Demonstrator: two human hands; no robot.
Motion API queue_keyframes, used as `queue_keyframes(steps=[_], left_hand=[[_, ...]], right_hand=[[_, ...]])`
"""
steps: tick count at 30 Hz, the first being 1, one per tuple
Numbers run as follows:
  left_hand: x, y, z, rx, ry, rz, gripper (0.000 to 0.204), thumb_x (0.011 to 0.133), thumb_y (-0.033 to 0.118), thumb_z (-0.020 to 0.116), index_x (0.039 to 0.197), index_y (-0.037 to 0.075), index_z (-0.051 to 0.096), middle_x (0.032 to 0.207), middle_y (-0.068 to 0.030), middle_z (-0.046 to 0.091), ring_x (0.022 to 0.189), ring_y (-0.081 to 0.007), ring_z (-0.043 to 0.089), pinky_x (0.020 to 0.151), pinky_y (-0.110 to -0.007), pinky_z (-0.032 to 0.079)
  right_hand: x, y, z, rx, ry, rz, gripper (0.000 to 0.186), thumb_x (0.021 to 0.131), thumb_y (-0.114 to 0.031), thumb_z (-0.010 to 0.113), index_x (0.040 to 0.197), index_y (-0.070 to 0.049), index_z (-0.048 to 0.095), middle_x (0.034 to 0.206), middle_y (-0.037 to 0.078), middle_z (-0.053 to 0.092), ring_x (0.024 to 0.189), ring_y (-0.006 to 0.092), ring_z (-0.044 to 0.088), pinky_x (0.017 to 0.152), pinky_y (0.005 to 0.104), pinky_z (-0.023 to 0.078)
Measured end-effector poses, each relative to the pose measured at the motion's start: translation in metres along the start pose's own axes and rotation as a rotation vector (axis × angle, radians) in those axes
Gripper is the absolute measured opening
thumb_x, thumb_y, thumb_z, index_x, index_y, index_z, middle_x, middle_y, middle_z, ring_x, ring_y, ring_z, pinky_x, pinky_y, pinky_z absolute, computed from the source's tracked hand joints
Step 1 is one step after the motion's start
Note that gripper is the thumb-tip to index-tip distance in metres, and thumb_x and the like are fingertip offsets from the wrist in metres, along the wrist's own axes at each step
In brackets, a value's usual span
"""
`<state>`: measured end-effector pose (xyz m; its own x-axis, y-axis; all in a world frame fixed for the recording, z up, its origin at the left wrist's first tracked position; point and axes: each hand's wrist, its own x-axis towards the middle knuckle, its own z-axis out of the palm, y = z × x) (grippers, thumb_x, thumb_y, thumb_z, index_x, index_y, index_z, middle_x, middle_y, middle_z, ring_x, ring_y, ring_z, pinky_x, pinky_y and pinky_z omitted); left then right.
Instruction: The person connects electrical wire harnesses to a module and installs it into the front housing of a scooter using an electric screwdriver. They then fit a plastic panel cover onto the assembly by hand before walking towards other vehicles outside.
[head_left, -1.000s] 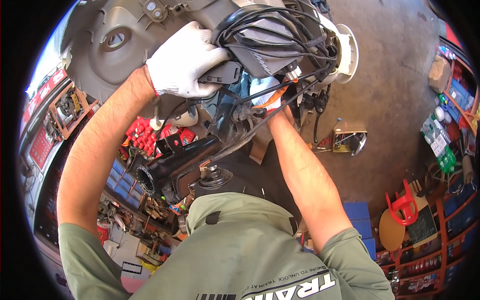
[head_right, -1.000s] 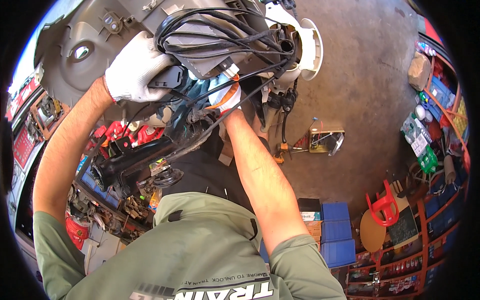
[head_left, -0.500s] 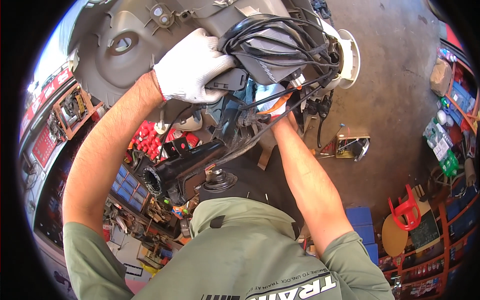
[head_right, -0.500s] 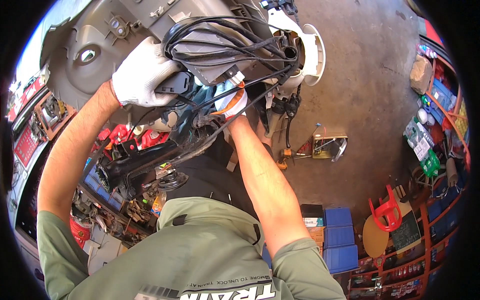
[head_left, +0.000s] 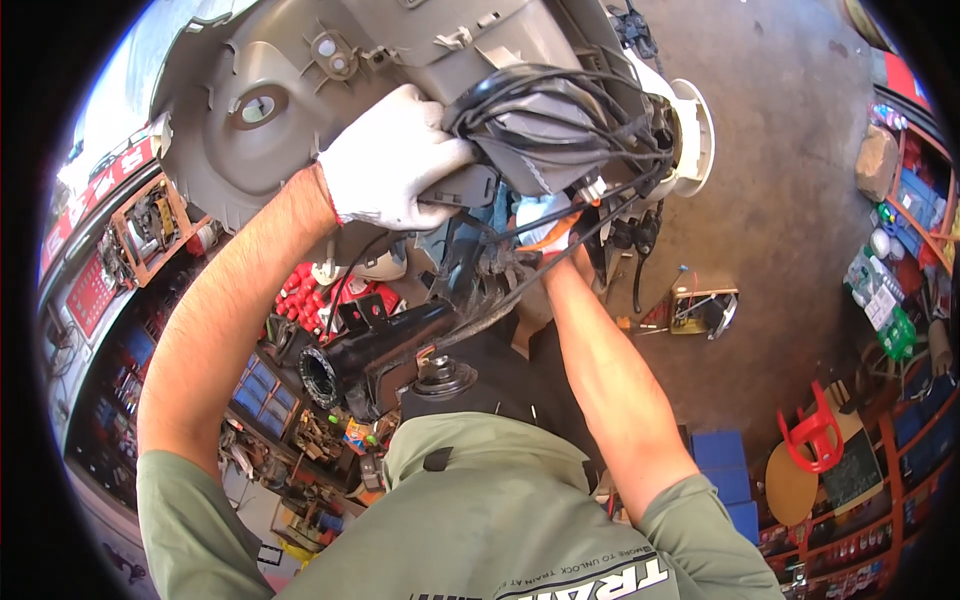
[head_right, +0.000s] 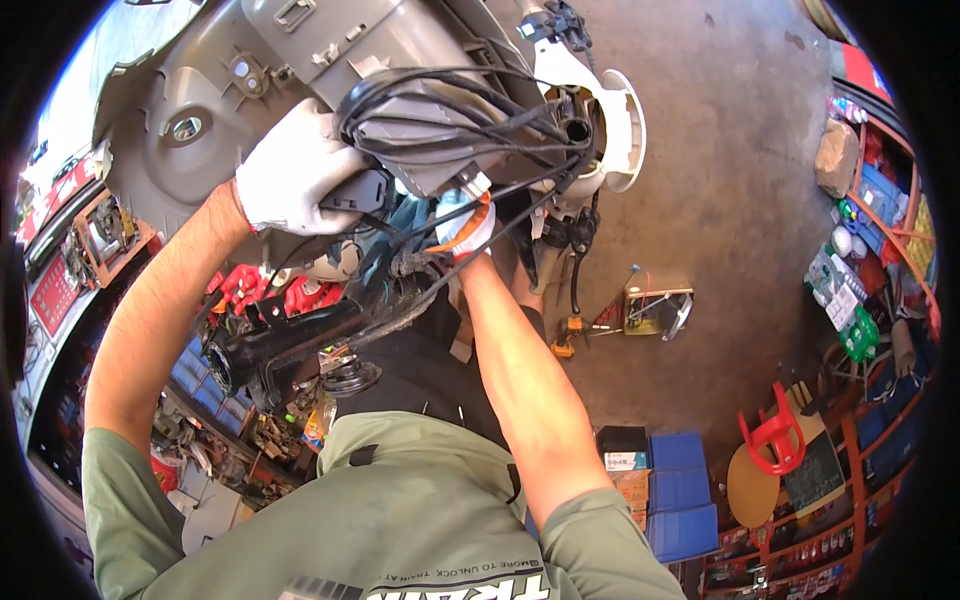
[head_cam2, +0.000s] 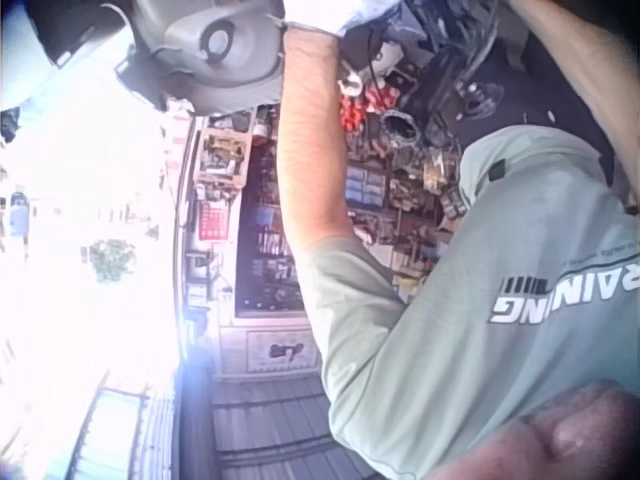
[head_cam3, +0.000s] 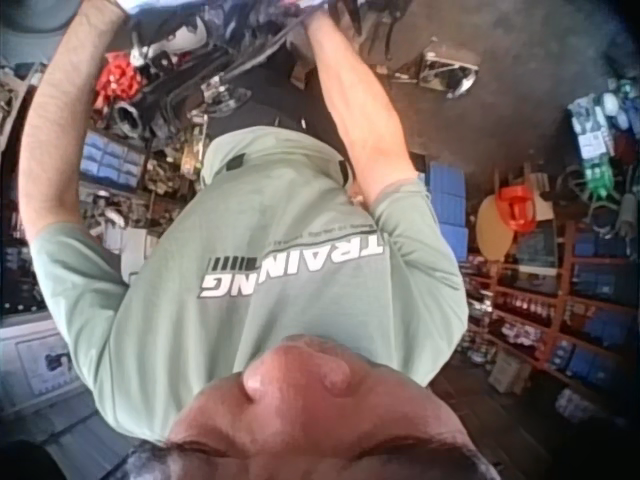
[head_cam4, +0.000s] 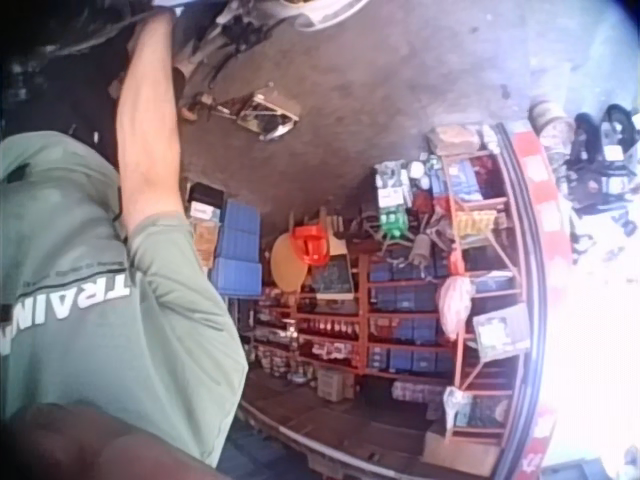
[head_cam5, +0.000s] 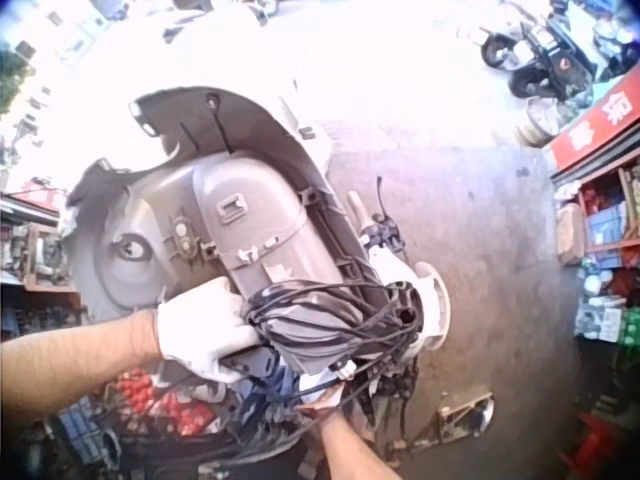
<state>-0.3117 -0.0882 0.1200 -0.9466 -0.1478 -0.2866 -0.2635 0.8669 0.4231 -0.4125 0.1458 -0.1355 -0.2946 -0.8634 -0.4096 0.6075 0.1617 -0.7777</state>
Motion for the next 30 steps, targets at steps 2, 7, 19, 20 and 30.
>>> queue_keyframes(steps=[2, 7, 19, 20, 30], left_hand=[[0.004, -0.001, 0.000, 0.027, 0.007, 0.014, 0.048, 0.069, 0.046, 0.072, 0.099, 0.009, 0.067, 0.077, -0.0100, 0.058, 0.083, -0.0301, 0.055, 0.080, -0.042, 0.041], [-0.002, 0.000, 0.003, -0.012, 0.026, 0.006, 0.048, 0.067, 0.044, 0.073, 0.099, 0.009, 0.067, 0.076, -0.0101, 0.057, 0.081, -0.0298, 0.055, 0.080, -0.042, 0.041], [0.001, -0.002, 0.002, 0.012, 0.024, 0.017, 0.047, 0.067, 0.044, 0.074, 0.096, 0.009, 0.067, 0.077, -0.0103, 0.057, 0.081, -0.0304, 0.054, 0.080, -0.042, 0.042], [0.001, -0.003, 0.003, 0.022, 0.026, 0.016, 0.046, 0.067, 0.044, 0.074, 0.096, 0.009, 0.066, 0.078, -0.0109, 0.056, 0.081, -0.0307, 0.054, 0.080, -0.042, 0.042], [0.002, -0.005, 0.003, 0.003, 0.045, 0.035, 0.046, 0.069, 0.043, 0.074, 0.098, 0.008, 0.066, 0.080, -0.0113, 0.056, 0.084, -0.0311, 0.055, 0.081, -0.042, 0.042]], right_hand=[[0.005, 0.007, -0.015, 1.415, 0.074, 0.369, 0.027, 0.099, -0.005, 0.042, 0.116, -0.003, 0.062, 0.105, 0.007, 0.071, 0.101, 0.0202, 0.065, 0.092, 0.0347, 0.053], [-0.003, -0.018, 0.007, 0.090, 0.113, 0.268, 0.023, 0.098, -0.002, 0.045, 0.115, -0.002, 0.061, 0.101, 0.003, 0.067, 0.090, 0.0178, 0.064, 0.080, 0.0307, 0.052], [0.002, -0.014, 0.009, 1.115, 0.066, 0.331, 0.034, 0.099, -0.018, 0.046, 0.127, -0.003, 0.058, 0.127, 0.011, 0.063, 0.118, 0.0248, 0.059, 0.107, 0.0374, 0.044], [0.001, -0.009, 0.009, 1.137, 0.049, 0.329, 0.035, 0.099, -0.019, 0.046, 0.128, -0.003, 0.057, 0.128, 0.011, 0.063, 0.119, 0.0251, 0.059, 0.108, 0.0378, 0.044], [-0.002, 0.027, -0.001, 1.261, -0.135, 0.283, 0.039, 0.102, -0.030, 0.045, 0.128, -0.004, 0.058, 0.124, 0.010, 0.064, 0.114, 0.0252, 0.061, 0.104, 0.0386, 0.045]])
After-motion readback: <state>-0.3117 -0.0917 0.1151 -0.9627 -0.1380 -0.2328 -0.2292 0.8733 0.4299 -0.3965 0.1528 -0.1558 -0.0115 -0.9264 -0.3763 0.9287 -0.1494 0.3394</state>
